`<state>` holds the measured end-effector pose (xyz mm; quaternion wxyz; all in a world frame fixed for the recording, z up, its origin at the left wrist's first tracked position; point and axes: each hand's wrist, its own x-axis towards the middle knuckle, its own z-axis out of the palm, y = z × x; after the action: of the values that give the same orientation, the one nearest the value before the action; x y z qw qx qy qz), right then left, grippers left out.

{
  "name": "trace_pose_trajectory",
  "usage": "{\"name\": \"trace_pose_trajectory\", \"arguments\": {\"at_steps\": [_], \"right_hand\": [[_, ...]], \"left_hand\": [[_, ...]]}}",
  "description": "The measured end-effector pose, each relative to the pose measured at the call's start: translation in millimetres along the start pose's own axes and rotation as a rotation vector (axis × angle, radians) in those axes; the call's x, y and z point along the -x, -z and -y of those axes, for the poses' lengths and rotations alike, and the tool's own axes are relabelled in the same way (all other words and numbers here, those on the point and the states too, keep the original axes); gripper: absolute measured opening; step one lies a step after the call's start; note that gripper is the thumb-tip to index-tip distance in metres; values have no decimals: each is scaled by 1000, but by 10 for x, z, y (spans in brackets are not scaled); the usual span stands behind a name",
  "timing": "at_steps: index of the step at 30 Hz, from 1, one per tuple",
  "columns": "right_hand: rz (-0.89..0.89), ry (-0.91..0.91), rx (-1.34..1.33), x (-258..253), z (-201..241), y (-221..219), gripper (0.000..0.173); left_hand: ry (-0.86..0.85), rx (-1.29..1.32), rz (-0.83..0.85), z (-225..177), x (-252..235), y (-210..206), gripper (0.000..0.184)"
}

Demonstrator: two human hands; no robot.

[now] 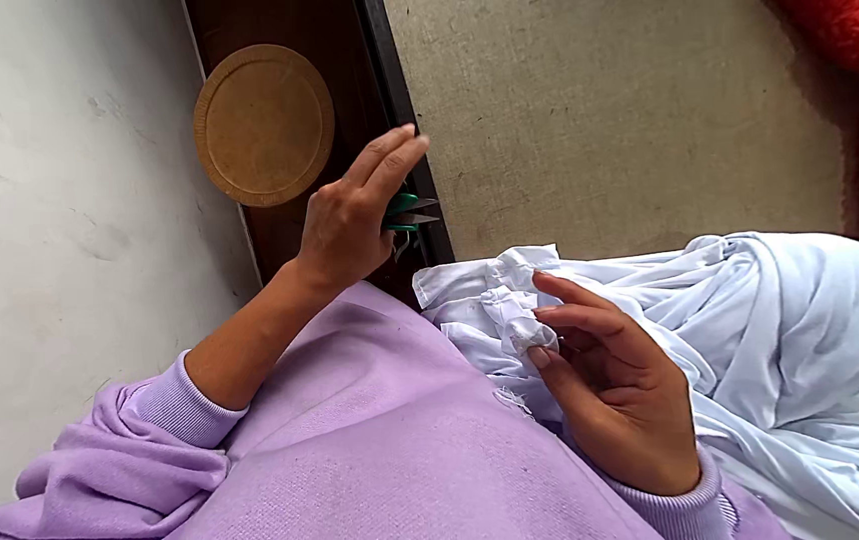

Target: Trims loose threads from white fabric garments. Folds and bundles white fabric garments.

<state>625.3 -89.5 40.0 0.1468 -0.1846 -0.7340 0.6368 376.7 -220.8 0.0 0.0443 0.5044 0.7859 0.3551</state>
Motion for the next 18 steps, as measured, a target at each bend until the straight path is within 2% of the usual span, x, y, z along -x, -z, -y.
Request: {"name": "trace_pose_trajectory", "arguments": {"at_steps": [1,2,5,7,8,10,14,18], "right_hand": [[-3,16,11,-4,10,-6,28],[-3,34,5,-10,16,-12,27],[2,87,-12,-46,25,-18,29],[2,116,-13,-51,40,-16,31],[0,123,-11,-45,52,-15,33],[-7,134,-2,-27,67,-17,36],[-65,187,199,15,24,-33,45],[-310,334,599,67,-22,-64,19]], "left_hand": [[21,33,23,-55,-17,20,60],[20,162,57,-144,-6,12,62],[-66,712,314,-425,58,-151,41],[-127,882,463,-560,102,-294,34],[-142,919,473,-606,127,-348,27],[-128,925,406,-665,159,-405,12],[-180,754,194,-711,189,-396,7],[-357,547,-38,-750,227,-367,8]]}}
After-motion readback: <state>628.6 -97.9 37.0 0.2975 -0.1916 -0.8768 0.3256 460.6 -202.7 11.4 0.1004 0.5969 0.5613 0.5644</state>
